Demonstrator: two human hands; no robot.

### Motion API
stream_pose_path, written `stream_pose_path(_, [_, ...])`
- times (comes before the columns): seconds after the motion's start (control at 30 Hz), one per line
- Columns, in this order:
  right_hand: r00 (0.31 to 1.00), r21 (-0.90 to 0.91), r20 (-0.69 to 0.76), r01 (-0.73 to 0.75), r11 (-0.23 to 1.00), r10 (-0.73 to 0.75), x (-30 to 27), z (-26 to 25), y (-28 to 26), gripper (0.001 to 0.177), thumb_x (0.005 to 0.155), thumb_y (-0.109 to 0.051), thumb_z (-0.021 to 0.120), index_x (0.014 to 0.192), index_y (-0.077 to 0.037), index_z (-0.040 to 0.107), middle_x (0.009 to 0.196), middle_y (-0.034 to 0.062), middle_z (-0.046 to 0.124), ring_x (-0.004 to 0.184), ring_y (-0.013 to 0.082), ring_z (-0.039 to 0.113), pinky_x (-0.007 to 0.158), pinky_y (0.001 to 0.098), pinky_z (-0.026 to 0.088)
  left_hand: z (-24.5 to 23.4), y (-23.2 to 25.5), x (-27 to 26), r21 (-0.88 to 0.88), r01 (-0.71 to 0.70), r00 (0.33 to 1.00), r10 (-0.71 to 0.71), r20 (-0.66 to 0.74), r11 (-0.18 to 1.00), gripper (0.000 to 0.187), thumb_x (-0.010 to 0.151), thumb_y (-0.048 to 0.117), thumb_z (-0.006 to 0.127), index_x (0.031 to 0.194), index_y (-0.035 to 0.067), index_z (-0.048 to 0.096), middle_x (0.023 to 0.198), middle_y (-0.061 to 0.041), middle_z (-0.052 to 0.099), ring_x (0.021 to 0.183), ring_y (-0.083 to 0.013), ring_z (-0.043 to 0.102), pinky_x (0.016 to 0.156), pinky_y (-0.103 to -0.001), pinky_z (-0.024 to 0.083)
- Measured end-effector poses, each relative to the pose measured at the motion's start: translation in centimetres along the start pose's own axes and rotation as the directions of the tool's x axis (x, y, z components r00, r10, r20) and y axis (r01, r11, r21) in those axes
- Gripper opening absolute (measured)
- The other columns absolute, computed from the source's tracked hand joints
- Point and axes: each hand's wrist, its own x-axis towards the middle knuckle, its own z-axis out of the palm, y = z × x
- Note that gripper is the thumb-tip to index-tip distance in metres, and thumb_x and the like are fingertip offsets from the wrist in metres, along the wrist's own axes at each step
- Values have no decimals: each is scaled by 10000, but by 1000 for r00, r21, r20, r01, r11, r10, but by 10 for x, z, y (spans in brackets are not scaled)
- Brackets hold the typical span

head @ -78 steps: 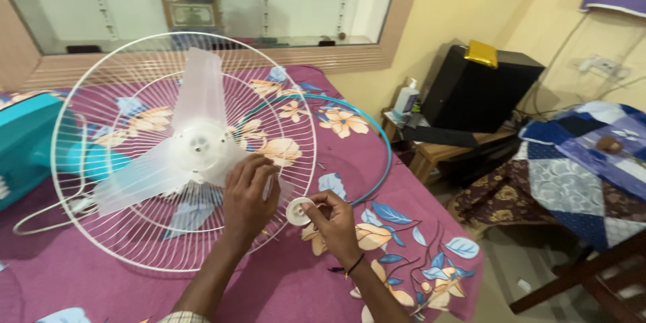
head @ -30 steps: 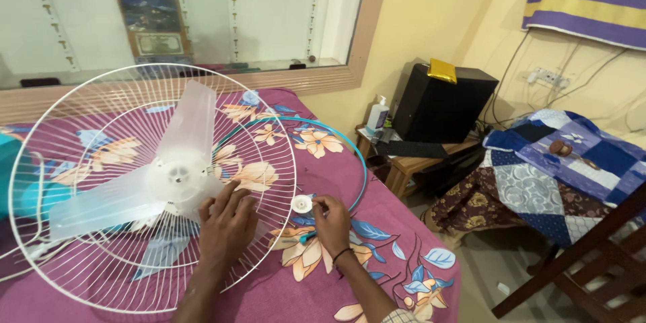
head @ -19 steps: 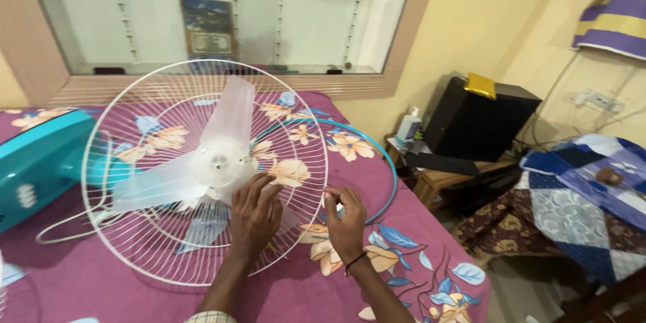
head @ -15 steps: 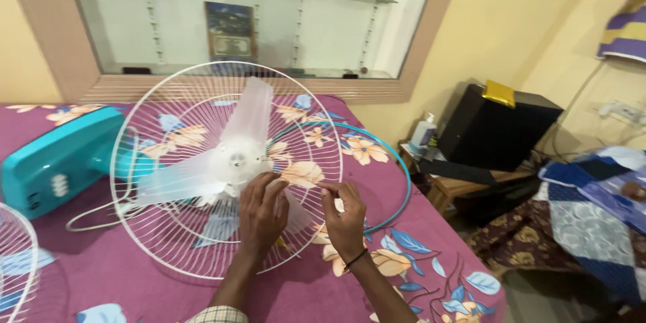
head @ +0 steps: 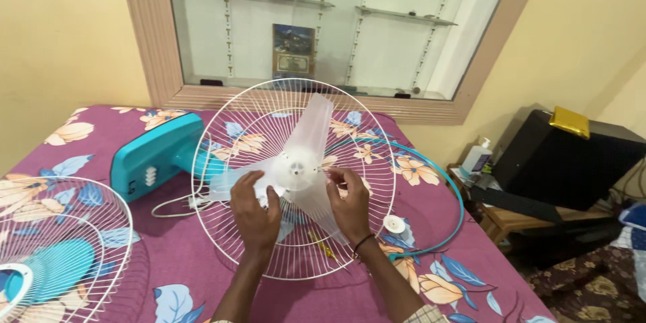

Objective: The person disassembles a table fan by removing the front grille, unscrewing the blade hub, and detaching the fan blades. They then use a screwdriver to remove screws from the fan motor housing.

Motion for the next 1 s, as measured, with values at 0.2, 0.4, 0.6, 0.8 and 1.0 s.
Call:
stream_pose_path(0.2, [988, -143, 118, -82, 986, 99, 16, 30, 23, 338, 933, -189, 701, 1242, -64, 640, 1116, 118, 692, 1005, 219, 693, 883, 354, 583, -4, -27, 1, 135, 98, 995, -96, -25, 986, 508, 940, 191, 635, 1396, 13, 502, 1392, -218, 559, 1387, -369, 449, 1112, -563, 325])
stream_pose_path(0.4, [986, -102, 121, -101, 990, 113, 5, 27, 26, 297, 918, -236, 689, 1149, -53, 712, 1015, 128, 768, 915, 214, 753, 817, 356, 594, 5, -39, -5, 202, -102, 994, 93, 57, 974, 504, 946, 224, 625, 1403, 43, 516, 1467, -169, 557, 1463, -326, 413, 1145, -571, 282])
stream_pose_path(0.6, [950, -62, 205, -227, 972, 235, 10, 17, 31, 219, 926, -264, 684, 972, -75, 785, 828, 59, 807, 776, 162, 776, 753, 326, 587, 15, -45, -19, 125, -141, 986, 128, 109, 982, 198, 939, 281, 718, 1000, 92, 716, 879, -94, 730, 875, -237, 674, 829, -455, 520])
stream_pose_path(0.8, [940, -33, 218, -262, 964, 263, 4, 14, 44, 269, 961, -318, 653, 979, -70, 755, 831, 58, 799, 790, 158, 758, 746, 319, 560, 18, -29, -25, 21, 152, 843, -141, 519, 988, 397, 1024, 338, 602, 785, 74, 776, 587, -100, 725, 418, -186, 625, 365, -297, 399])
stream_pose_path(1.0, [931, -66, 225, -280, 958, 288, -2, 14, 58, 265, 994, -322, 610, 982, -77, 711, 853, 61, 778, 833, 179, 750, 784, 342, 553, 20, -12, -17, -421, 647, 761, -512, 397, 636, 387, 1020, 302, 570, 869, -6, 749, 731, -145, 772, 581, -148, 769, 528, -300, 658])
